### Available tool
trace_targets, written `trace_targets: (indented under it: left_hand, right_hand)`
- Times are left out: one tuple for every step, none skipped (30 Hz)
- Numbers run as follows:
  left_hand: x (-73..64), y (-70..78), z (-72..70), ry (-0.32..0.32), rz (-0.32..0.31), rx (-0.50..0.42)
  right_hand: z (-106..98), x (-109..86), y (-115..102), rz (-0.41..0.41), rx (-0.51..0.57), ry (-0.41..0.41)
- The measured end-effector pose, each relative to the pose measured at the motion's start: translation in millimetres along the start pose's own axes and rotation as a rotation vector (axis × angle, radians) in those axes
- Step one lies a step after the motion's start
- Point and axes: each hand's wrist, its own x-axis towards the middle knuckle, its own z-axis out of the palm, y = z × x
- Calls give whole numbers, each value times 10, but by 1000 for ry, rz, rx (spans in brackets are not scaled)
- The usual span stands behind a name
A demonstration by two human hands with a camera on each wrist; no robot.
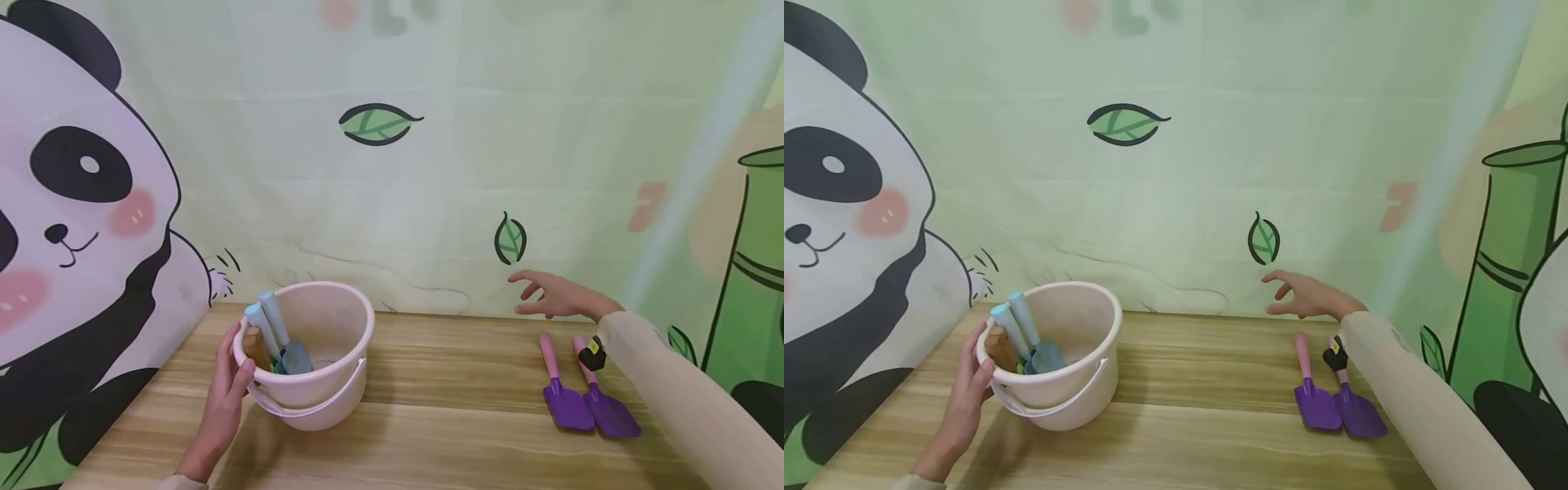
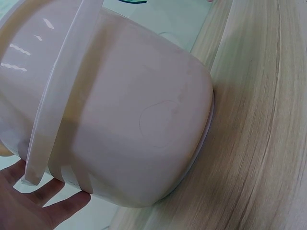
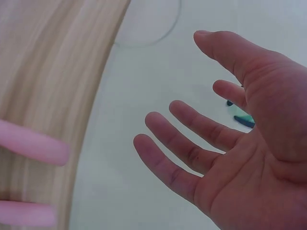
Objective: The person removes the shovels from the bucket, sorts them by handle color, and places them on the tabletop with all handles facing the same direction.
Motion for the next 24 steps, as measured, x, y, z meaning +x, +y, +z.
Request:
trace_targets:
  left_hand:
    - [-1, -1, 0, 0, 0, -1]
    - [-2, -1, 1, 1, -1, -2]
    - [-4, 0, 2, 1, -1, -1]
    - [-6, 1, 2, 2, -1, -1]
    - [-8, 5, 3, 3, -4, 0]
    - [-10, 6, 4, 3, -5, 1]
    - [-12, 5, 4, 4, -5, 1]
    - [-14, 4, 4, 3, -4, 1]
    - [-15, 2, 4, 3, -3, 1]
    - [-15, 1, 3, 3, -1, 2]
    - [-16, 0, 3, 2, 1, 5]
    - [-15, -1, 2, 2, 3, 9]
    - [-14, -2, 1, 2, 5, 14]
    - [-12, -1, 0, 2, 6, 16]
    - [-11, 0, -1, 3, 6, 18]
    - [-9, 2, -2, 2, 7, 18]
    - [-8, 5, -2, 2, 7, 16]
    - [-6, 6, -3, 3, 9, 12]
    - [-6, 8, -3, 2, 10, 10]
    - [-4, 11, -2, 1, 10, 6]
    - [-2, 12, 0, 2, 12, 2]
    - [0, 14, 1, 2, 12, 1]
    - [2, 14, 2, 3, 12, 1]
    - [4, 14, 2, 3, 11, 0]
  right_hand:
    - [-11, 15, -25, -7, -2, -1]
    - [-21, 29, -51, -15, -3, -2]
    - [-31, 44, -76, -21, -4, -3]
    - [-40, 58, -100, -26, -8, -3]
    - [-46, 73, -121, -34, -13, -3]
    - [-51, 86, -144, -40, -15, -4]
    - [-56, 100, -163, -42, -20, -5]
    - [-60, 114, -185, -40, -26, -7]
    - [-65, 126, -210, -41, -31, -11]
    - [-70, 137, -238, -45, -30, -14]
    - [-76, 149, -266, -50, -31, -17]
    - [-84, 159, -295, -54, -34, -18]
    - [-92, 169, -323, -59, -35, -20]
    - [-100, 179, -356, -63, -33, -23]
    - [-109, 188, -392, -70, -33, -24]
    - [-118, 199, -429, -76, -31, -25]
    - [-128, 209, -464, -82, -35, -27]
    - [-138, 220, -499, -86, -34, -28]
    - [-148, 231, -534, -92, -32, -30]
    - [-157, 242, -573, -99, -32, -31]
    - [-166, 253, -612, -107, -33, -32]
    - [-175, 265, -650, -112, -33, -34]
    - [-183, 278, -686, -116, -37, -35]
    - [-190, 293, -725, -118, -39, -37]
